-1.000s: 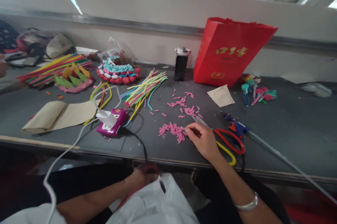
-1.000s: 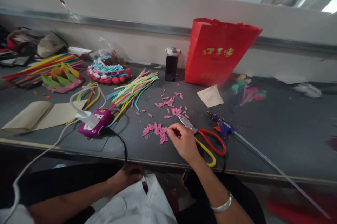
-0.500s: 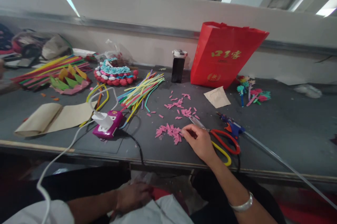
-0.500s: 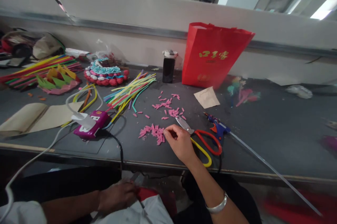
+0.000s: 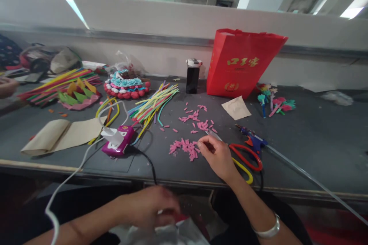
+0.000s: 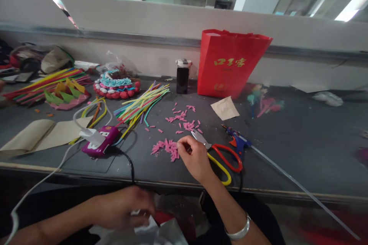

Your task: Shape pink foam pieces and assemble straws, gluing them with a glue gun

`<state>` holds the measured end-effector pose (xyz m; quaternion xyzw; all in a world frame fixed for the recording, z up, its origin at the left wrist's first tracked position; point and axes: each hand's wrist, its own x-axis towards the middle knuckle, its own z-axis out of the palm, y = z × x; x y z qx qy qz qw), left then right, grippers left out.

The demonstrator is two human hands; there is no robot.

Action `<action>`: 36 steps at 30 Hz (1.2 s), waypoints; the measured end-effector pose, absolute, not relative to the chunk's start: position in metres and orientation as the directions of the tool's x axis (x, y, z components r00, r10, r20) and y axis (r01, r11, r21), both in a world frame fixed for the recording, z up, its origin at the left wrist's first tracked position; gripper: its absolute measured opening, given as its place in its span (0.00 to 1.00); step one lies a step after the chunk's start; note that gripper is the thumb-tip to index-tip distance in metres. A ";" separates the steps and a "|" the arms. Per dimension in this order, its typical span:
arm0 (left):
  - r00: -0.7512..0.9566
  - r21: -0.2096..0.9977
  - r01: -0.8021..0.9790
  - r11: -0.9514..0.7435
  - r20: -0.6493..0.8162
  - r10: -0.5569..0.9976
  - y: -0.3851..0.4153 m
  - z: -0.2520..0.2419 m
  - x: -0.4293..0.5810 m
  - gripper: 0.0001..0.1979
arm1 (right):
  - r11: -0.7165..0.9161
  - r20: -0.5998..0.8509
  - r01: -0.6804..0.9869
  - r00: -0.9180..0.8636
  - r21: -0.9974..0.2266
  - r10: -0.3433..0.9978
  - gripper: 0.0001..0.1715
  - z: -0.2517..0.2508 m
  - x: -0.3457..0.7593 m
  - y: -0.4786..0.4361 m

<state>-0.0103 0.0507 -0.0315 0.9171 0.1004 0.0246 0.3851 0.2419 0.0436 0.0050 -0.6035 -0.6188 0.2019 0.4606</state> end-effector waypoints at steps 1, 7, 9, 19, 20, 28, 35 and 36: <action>0.952 0.742 0.200 -0.639 0.007 0.306 0.061 -0.005 0.000 0.10 | 0.200 0.331 0.561 0.141 -0.803 0.933 0.09 0.009 0.239 0.043; 0.696 0.741 0.318 -0.591 0.241 0.677 0.102 0.035 0.044 0.11 | 0.250 0.325 0.582 0.026 -0.774 0.945 0.08 0.012 0.224 0.044; 0.747 0.759 0.268 -0.593 0.226 0.626 0.106 0.022 0.048 0.10 | 0.272 0.316 0.595 -0.032 -0.756 0.948 0.07 0.008 0.221 0.044; 0.460 0.802 0.418 -0.426 0.218 0.861 0.152 0.014 0.016 0.11 | 0.086 0.314 0.751 0.167 -0.655 0.935 0.07 0.011 0.256 0.061; 0.446 0.804 0.415 -0.426 0.228 0.865 0.155 0.012 0.015 0.11 | 0.051 0.305 0.780 0.183 -0.624 0.934 0.07 0.008 0.260 0.064; 0.531 0.858 0.263 -0.441 0.253 0.809 0.140 0.011 0.019 0.12 | 0.037 0.149 0.896 0.033 -0.443 0.988 0.08 0.001 0.261 0.056; 0.800 0.669 0.102 -0.736 0.384 0.460 0.119 0.015 0.027 0.07 | 0.056 0.106 0.931 -0.018 -0.361 0.994 0.08 0.001 0.247 0.059; 0.788 0.663 0.145 -0.735 0.371 0.491 0.119 0.013 0.028 0.05 | 0.066 0.141 0.923 -0.013 -0.379 0.990 0.08 0.003 0.246 0.059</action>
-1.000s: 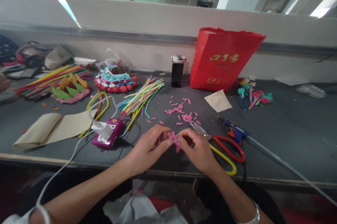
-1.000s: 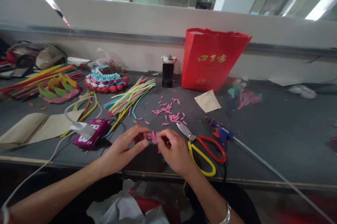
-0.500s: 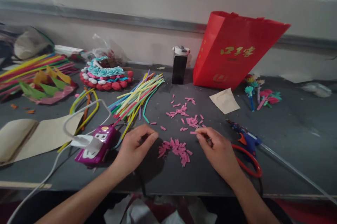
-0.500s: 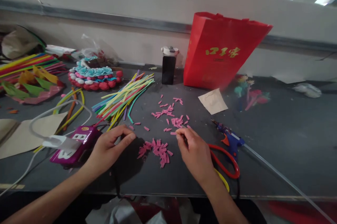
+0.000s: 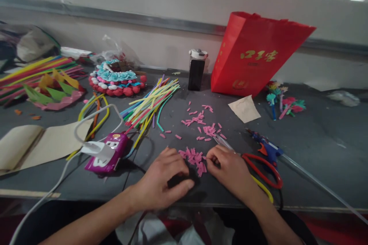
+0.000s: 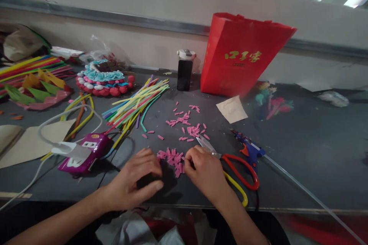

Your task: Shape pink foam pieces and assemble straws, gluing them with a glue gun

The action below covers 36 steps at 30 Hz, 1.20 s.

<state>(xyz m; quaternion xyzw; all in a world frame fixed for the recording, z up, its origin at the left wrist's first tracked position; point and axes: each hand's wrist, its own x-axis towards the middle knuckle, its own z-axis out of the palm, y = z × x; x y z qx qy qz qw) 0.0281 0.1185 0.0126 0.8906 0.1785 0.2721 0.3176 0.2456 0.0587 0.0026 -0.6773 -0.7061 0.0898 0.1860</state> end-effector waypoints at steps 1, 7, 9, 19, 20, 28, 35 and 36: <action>0.772 0.665 0.185 -0.724 0.357 0.526 0.119 0.010 0.030 0.03 | 0.092 0.178 0.910 -0.020 -0.404 0.984 0.08 0.005 0.244 0.058; 0.764 0.683 0.257 -0.684 0.289 0.576 0.118 0.003 0.034 0.06 | 0.339 0.275 0.814 -0.230 -0.472 0.934 0.07 0.014 0.223 0.046; 0.786 0.674 0.248 -0.695 0.279 0.551 0.116 0.003 0.034 0.06 | 0.357 0.278 0.809 -0.250 -0.466 0.928 0.07 0.012 0.216 0.044; 0.693 0.730 0.292 -0.618 0.284 0.662 0.120 0.008 0.030 0.11 | 0.287 0.252 0.779 -0.171 -0.557 0.953 0.09 0.018 0.233 0.048; 0.689 0.743 0.284 -0.607 0.282 0.668 0.121 0.008 0.030 0.11 | 0.286 0.244 0.764 -0.172 -0.579 0.954 0.09 0.019 0.233 0.047; 0.754 0.747 0.179 -0.641 0.315 0.577 0.115 0.007 0.031 0.10 | 0.307 0.186 0.695 -0.247 -0.650 0.951 0.06 0.021 0.216 0.039; 0.541 0.788 0.301 -0.537 0.322 0.777 0.136 0.010 0.020 0.12 | 0.430 0.007 0.676 -0.532 -0.599 0.847 0.09 0.035 0.236 0.032; 0.538 0.789 0.303 -0.534 0.321 0.779 0.137 0.009 0.019 0.12 | 0.451 -0.022 0.669 -0.572 -0.591 0.820 0.09 0.035 0.237 0.031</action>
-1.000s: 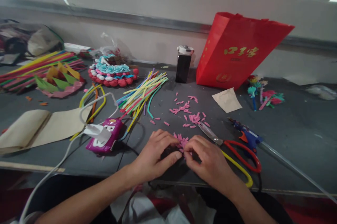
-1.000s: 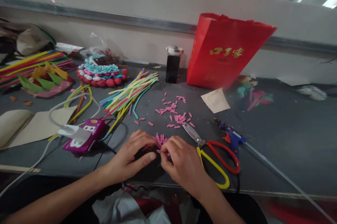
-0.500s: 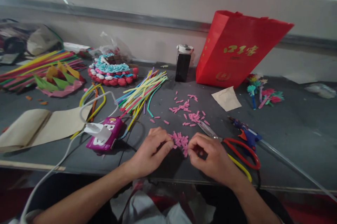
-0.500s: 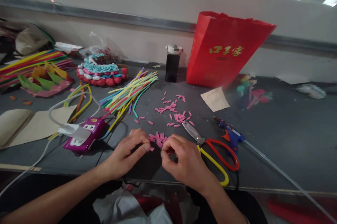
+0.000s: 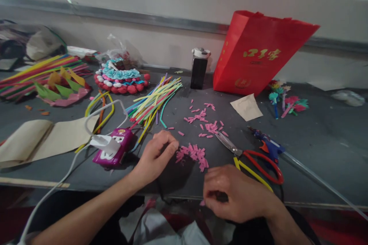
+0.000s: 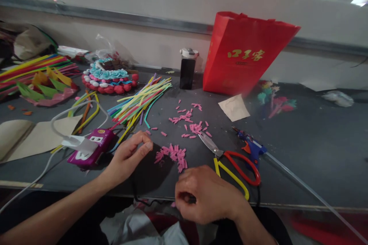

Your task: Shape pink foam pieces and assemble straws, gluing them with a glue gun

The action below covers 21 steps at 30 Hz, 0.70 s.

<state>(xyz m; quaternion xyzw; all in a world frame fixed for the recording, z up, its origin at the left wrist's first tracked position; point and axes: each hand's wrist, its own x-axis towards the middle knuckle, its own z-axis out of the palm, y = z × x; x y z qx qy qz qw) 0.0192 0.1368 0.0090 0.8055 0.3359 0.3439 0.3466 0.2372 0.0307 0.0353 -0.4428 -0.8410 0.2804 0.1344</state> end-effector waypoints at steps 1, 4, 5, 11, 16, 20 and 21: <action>0.545 0.787 0.303 -0.538 0.320 0.775 0.137 0.008 0.019 0.12 | 0.457 -0.035 0.673 -0.582 -0.581 0.812 0.09 0.035 0.238 0.030; 0.576 0.770 0.303 -0.561 0.321 0.752 0.134 0.004 0.021 0.12 | 0.405 -0.007 0.727 -0.491 -0.554 0.871 0.10 0.035 0.237 0.032; 0.580 0.765 0.307 -0.566 0.321 0.749 0.133 0.004 0.021 0.12 | 0.375 0.024 0.744 -0.436 -0.554 0.900 0.10 0.034 0.237 0.034; 0.575 0.758 0.323 -0.567 0.319 0.754 0.132 0.001 0.024 0.12 | 0.230 0.236 0.847 -0.128 -0.479 0.963 0.09 0.013 0.247 0.053; 0.563 0.758 0.328 -0.564 0.322 0.761 0.133 0.000 0.026 0.12 | 0.220 0.254 0.941 -0.154 -0.257 0.955 0.10 -0.012 0.246 0.064; 0.567 0.753 0.332 -0.568 0.322 0.758 0.132 0.000 0.026 0.13 | 0.185 0.238 0.963 -0.136 -0.198 0.962 0.10 -0.012 0.243 0.066; 0.576 0.750 0.333 -0.572 0.319 0.753 0.131 0.001 0.026 0.12 | 0.177 0.251 0.963 -0.124 -0.202 0.960 0.10 -0.010 0.242 0.066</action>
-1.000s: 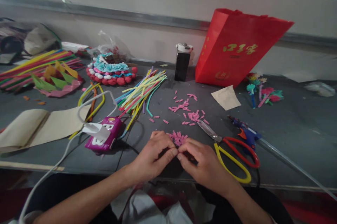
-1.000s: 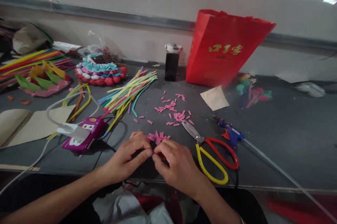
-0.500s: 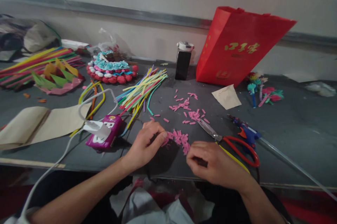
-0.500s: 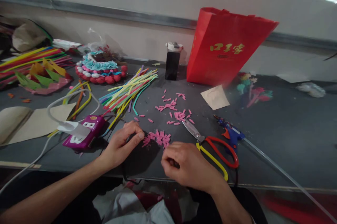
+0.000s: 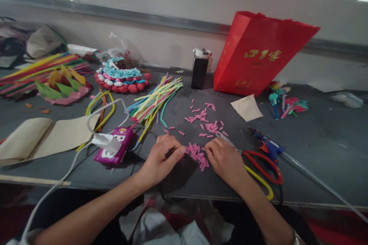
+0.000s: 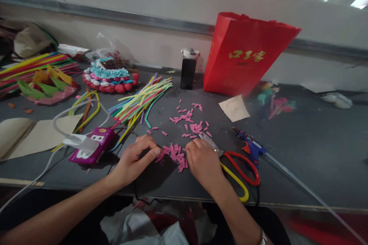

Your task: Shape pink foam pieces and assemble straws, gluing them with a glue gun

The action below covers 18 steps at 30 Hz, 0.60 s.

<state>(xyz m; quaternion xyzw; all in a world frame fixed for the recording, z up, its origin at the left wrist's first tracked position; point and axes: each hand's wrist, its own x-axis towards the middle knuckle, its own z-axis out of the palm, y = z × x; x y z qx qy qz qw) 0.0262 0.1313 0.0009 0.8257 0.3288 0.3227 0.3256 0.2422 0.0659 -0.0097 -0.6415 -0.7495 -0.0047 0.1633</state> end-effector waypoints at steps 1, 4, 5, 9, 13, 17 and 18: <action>0.585 0.745 0.334 -0.578 0.317 0.746 0.130 0.002 0.027 0.12 | 0.176 0.267 0.961 -0.115 -0.216 0.957 0.09 -0.008 0.241 0.066; 0.631 0.715 0.334 -0.615 0.315 0.709 0.127 0.006 0.030 0.07 | 0.221 0.301 0.931 -0.130 -0.292 0.945 0.08 -0.003 0.235 0.062; 0.649 0.700 0.334 -0.631 0.314 0.693 0.125 0.006 0.032 0.06 | 0.246 0.303 0.916 -0.148 -0.317 0.941 0.08 -0.002 0.232 0.061; 0.728 0.630 0.346 -0.695 0.287 0.623 0.124 0.006 0.036 0.08 | 0.316 0.301 0.883 -0.215 -0.346 0.929 0.07 -0.006 0.213 0.053; 0.775 0.563 0.328 -0.758 0.298 0.557 0.125 0.004 0.037 0.12 | 0.324 0.310 0.885 -0.222 -0.333 0.924 0.09 -0.011 0.204 0.050; 0.775 0.529 0.333 -0.781 0.318 0.546 0.124 0.004 0.036 0.13 | 0.317 0.337 0.864 -0.186 -0.391 0.923 0.10 -0.010 0.207 0.051; 0.776 0.533 0.327 -0.780 0.320 0.544 0.124 0.004 0.036 0.13 | 0.317 0.337 0.857 -0.182 -0.405 0.924 0.10 -0.009 0.208 0.052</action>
